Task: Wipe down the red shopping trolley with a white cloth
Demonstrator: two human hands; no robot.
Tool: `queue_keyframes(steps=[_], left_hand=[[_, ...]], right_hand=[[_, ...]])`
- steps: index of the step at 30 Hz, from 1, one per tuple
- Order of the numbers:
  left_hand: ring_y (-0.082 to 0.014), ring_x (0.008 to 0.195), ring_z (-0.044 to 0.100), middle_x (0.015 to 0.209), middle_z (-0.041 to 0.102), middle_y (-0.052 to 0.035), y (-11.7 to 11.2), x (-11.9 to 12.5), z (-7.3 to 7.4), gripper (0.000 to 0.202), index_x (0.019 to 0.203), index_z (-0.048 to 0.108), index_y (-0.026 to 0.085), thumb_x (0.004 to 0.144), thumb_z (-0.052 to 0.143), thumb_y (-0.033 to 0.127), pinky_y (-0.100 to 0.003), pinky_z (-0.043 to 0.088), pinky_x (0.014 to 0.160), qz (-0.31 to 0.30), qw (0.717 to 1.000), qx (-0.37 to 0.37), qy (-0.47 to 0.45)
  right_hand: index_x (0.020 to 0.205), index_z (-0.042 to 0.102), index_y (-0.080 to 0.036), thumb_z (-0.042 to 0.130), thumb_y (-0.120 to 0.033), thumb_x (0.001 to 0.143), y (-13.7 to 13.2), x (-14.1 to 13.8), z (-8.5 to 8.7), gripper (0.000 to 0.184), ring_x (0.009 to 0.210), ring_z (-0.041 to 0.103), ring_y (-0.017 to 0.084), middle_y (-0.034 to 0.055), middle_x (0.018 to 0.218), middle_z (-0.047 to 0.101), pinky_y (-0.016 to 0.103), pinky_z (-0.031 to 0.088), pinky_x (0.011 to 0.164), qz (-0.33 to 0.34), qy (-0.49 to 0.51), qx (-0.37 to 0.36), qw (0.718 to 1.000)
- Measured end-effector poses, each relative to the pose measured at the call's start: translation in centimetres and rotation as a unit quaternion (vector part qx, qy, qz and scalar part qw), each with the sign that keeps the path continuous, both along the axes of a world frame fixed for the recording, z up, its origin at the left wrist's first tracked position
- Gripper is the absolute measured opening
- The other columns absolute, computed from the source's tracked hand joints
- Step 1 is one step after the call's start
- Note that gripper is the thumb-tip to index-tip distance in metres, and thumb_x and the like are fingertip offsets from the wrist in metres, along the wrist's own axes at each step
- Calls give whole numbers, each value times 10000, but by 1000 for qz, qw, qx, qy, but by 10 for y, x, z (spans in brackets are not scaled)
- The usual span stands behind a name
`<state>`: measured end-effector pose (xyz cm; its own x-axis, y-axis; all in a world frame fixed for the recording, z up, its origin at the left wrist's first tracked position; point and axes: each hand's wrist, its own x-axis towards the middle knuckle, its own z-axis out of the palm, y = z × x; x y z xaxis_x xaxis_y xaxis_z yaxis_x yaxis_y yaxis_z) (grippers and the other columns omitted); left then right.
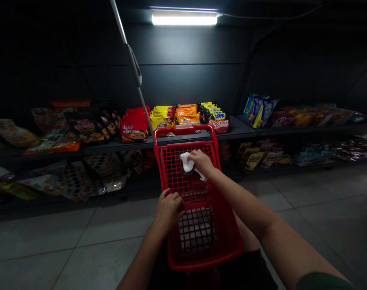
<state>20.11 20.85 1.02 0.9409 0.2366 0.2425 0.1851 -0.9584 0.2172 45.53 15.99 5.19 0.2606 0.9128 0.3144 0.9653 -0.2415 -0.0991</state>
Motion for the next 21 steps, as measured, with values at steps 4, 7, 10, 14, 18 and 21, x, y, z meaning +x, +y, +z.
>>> queue_keyframes(steps=[4,7,10,14,18,21], left_hand=[[-180,828,636,814,655,29,1,2,1,157,759,639,247,716,789,222,-472,315,1117,-3,1000,-7,7],[-185,842,640,832,660,27,1,4,0,169,788,651,253,709,798,224,-477,315,1120,-5,1000,-8,5],[-190,859,643,843,662,27,1,3,-2,192,812,649,253,703,804,219,-479,314,1128,-2,1000,-8,3],[-181,844,643,820,651,35,0,-1,-1,187,790,634,250,714,802,222,-481,289,1156,6,1000,-5,4],[-178,838,648,835,657,37,-1,-1,4,184,798,642,249,722,809,240,-488,264,1175,6,1000,0,17],[-185,840,654,836,659,33,0,2,6,172,780,648,245,722,810,248,-492,278,1165,2,1000,6,30]], right_hand=[[1108,679,-207,450,-217,991,28,5,10,258,1003,517,196,78,1151,635,272,420,855,-139,52,39,988],[1287,594,-183,472,-317,1004,65,-32,-4,336,1178,491,204,79,1384,557,320,357,1029,-3,32,58,998],[1421,484,-192,490,-451,986,89,-54,-18,507,1416,315,278,89,1578,367,428,213,1171,98,-16,47,994],[1479,419,-277,385,-318,1029,71,-23,-17,453,1460,291,249,56,1593,355,477,223,1175,55,-37,24,997],[1435,482,-246,394,-212,1012,21,37,-5,433,1409,366,237,76,1546,431,419,314,1114,-25,-37,25,999],[1406,514,-212,358,-199,1018,-3,64,2,419,1301,465,222,95,1498,485,373,359,1066,-116,-23,48,992]])
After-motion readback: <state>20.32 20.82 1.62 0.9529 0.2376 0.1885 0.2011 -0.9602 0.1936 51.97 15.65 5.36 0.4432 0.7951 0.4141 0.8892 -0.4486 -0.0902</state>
